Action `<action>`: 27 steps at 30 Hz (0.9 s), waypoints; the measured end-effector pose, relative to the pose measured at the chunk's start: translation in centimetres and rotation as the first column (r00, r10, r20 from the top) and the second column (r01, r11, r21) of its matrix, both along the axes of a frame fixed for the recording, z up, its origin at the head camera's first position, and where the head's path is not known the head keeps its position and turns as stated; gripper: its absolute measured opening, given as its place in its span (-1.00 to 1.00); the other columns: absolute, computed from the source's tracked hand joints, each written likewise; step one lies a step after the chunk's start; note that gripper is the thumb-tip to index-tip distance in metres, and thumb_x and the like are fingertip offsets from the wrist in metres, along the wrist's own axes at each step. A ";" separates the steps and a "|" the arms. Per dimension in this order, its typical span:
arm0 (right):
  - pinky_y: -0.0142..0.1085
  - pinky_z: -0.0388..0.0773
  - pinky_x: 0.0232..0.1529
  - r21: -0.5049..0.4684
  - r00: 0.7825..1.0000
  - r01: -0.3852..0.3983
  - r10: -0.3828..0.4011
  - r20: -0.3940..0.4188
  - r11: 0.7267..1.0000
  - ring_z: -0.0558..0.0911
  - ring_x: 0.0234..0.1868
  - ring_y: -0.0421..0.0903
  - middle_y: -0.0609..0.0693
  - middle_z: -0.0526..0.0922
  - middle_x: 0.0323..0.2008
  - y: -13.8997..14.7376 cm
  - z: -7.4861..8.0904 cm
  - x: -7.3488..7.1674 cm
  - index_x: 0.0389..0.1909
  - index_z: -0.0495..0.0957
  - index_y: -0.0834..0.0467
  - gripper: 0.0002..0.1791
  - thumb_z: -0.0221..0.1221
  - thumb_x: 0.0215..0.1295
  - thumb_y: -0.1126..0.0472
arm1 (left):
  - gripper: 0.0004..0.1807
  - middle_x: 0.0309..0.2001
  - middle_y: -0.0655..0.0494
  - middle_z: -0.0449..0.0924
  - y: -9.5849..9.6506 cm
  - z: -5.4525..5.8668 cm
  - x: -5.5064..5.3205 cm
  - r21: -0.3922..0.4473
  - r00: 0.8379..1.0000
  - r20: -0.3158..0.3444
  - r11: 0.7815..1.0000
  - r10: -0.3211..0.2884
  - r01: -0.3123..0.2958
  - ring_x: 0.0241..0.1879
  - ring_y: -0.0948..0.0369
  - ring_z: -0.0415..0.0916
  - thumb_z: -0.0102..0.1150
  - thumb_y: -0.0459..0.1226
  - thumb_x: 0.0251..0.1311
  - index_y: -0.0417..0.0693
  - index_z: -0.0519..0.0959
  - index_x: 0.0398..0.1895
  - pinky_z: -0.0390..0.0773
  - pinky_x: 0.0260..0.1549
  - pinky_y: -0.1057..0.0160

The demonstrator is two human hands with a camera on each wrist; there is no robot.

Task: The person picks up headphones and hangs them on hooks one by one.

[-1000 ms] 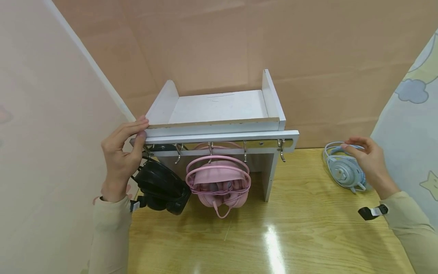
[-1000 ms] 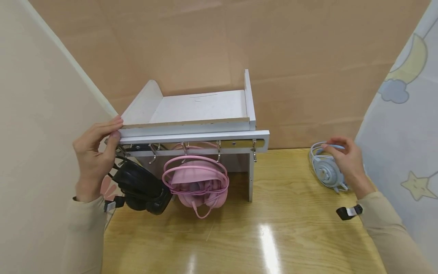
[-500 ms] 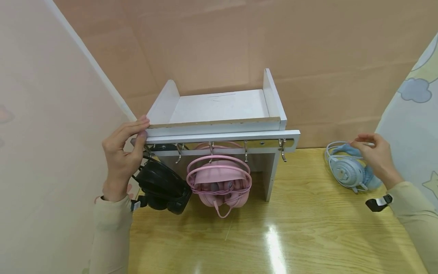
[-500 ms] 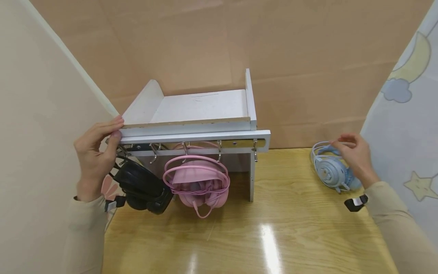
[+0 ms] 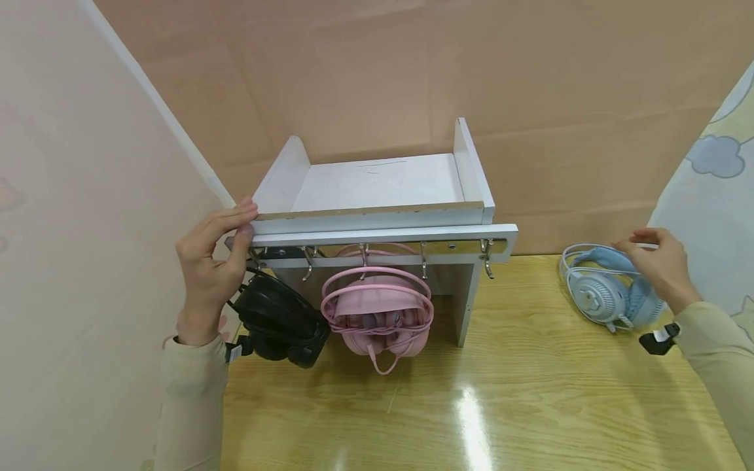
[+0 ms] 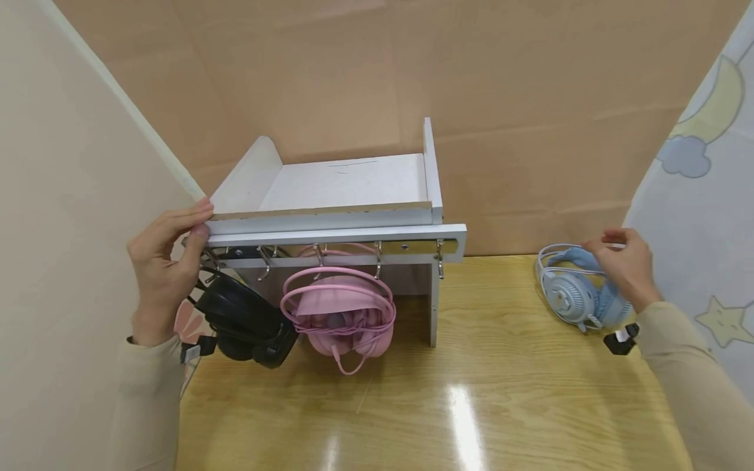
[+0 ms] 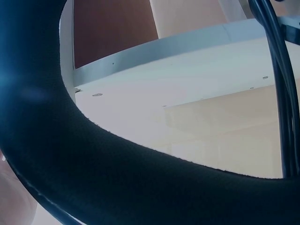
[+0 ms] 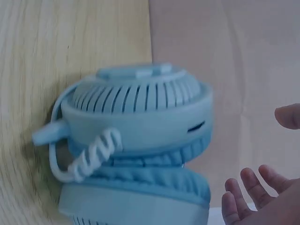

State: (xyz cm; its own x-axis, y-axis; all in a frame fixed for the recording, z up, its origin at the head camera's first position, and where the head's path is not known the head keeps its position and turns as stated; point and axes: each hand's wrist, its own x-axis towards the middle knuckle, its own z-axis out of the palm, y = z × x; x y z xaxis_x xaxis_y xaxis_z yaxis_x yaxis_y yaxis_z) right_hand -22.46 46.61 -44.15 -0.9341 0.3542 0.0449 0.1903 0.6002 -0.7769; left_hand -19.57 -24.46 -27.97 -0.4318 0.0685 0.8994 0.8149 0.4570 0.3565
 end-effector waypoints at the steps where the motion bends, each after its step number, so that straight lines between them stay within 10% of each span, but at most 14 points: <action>1: -0.55 0.33 -0.29 0.030 1.000 -0.005 0.005 0.014 1.000 0.29 -0.20 -0.58 -0.21 0.53 0.08 0.2 -0.1 -0.1 0.37 0.40 0.01 -0.39 0.16 0.48 -0.24 | -0.77 -0.08 -0.39 0.78 0.0 0.0 0.0 0.001 1.000 -0.001 1.000 -0.002 0.002 0.15 0.25 0.76 0.19 -0.62 0.26 -0.47 0.76 -0.10 0.65 0.29 0.27; 5: -0.40 0.30 -0.21 0.149 0.997 -0.026 0.014 0.081 0.988 0.45 -0.09 -0.29 0.46 0.33 0.43 1.0 -0.7 -0.5 0.58 0.12 0.45 0.00 0.08 0.50 -0.27 | -0.78 -0.10 -0.40 0.78 0.2 0.2 0.3 0.003 1.000 -0.005 1.000 -0.014 0.014 0.14 0.24 0.76 0.19 -0.62 0.25 -0.47 0.76 -0.11 0.65 0.28 0.27; 10: 0.21 0.49 0.07 0.174 0.990 -0.072 0.049 0.131 0.982 0.34 0.34 0.53 0.61 0.18 0.49 2.0 -1.6 -1.0 0.57 0.02 0.55 0.05 0.04 0.51 -0.26 | -0.78 -0.10 -0.41 0.77 0.3 0.3 0.5 0.001 1.000 -0.007 1.000 -0.013 0.013 0.15 0.24 0.76 0.19 -0.63 0.25 -0.49 0.76 -0.12 0.65 0.28 0.28; 13: 0.50 0.31 0.25 0.193 0.984 -0.109 0.079 0.157 0.975 0.22 0.40 0.65 0.68 0.14 0.46 2.5 -2.2 -1.3 0.55 -0.03 0.61 0.08 0.02 0.53 -0.27 | -0.78 -0.10 -0.41 0.77 0.3 0.4 0.6 0.003 1.000 -0.010 1.000 -0.009 0.009 0.14 0.24 0.76 0.19 -0.63 0.25 -0.49 0.76 -0.12 0.65 0.28 0.28; 27: 0.54 0.33 0.25 0.157 0.928 -0.163 0.097 0.360 0.974 0.15 0.33 0.77 0.81 -0.01 0.40 5.1 -4.1 -1.3 0.51 -0.19 0.71 0.20 -0.11 0.54 -0.37 | -0.76 -0.08 -0.36 0.79 -0.3 -0.4 -0.6 -0.008 1.000 -0.007 1.000 -0.004 0.004 0.16 0.24 0.75 0.19 -0.63 0.26 -0.45 0.77 -0.09 0.65 0.29 0.27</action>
